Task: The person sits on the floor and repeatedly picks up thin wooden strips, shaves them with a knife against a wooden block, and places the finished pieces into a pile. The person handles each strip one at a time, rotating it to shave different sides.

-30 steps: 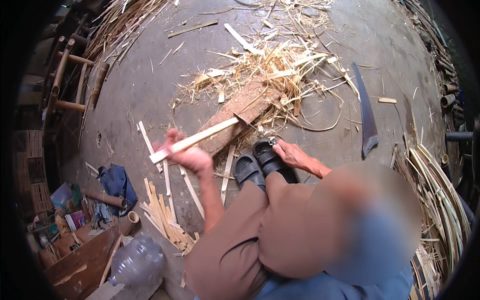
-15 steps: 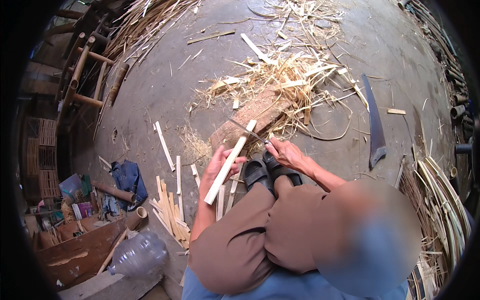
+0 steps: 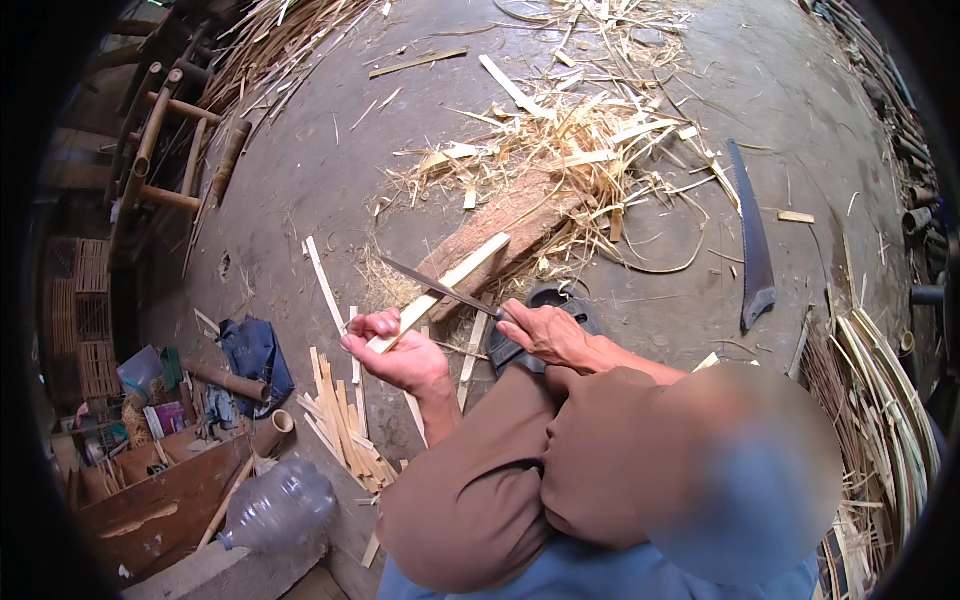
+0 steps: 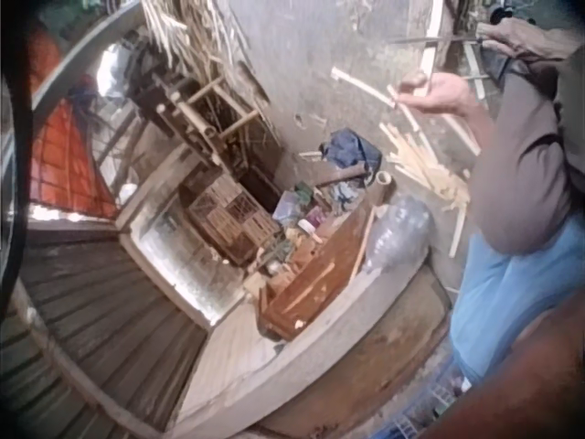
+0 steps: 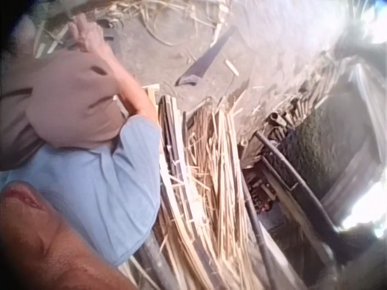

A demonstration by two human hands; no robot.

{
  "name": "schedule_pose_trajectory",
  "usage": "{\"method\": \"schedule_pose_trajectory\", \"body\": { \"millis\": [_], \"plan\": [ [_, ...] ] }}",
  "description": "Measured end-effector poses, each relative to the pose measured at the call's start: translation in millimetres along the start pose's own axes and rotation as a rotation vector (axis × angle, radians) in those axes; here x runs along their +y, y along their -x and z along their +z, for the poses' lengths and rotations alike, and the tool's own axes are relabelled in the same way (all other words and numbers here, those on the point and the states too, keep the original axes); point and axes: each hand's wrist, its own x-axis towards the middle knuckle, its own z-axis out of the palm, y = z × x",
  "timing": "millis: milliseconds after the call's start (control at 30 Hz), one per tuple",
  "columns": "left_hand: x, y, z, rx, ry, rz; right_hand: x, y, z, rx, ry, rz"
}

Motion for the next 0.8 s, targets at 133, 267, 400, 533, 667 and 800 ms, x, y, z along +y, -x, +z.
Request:
{"method": "schedule_pose_trajectory", "body": {
  "millis": [133, 267, 400, 533, 667, 800],
  "plan": [
    [-7, -12, 13, -0.008, -0.06, 0.029, 63, -9, -8, 0.097, 0.104, 0.237],
    [-6, -17, 22, 0.008, -0.152, 0.118, 37, 11, -7, 0.023, 0.169, 0.023],
    [-7, -28, 25, -0.082, -0.159, 0.067, 72, 0, -30, 0.105, 0.153, 0.36],
    [-13, -40, 18, -0.151, -0.16, 0.055, 8, 4, -24, 0.001, 0.088, 0.072],
    [-14, -35, 29, -0.167, -0.184, 0.04, 73, -11, -24, 0.147, 0.097, 0.294],
    [-17, -44, 25, -0.147, -0.138, 0.046, 73, 13, -11, 0.085, 0.159, 0.181]
  ]
}}
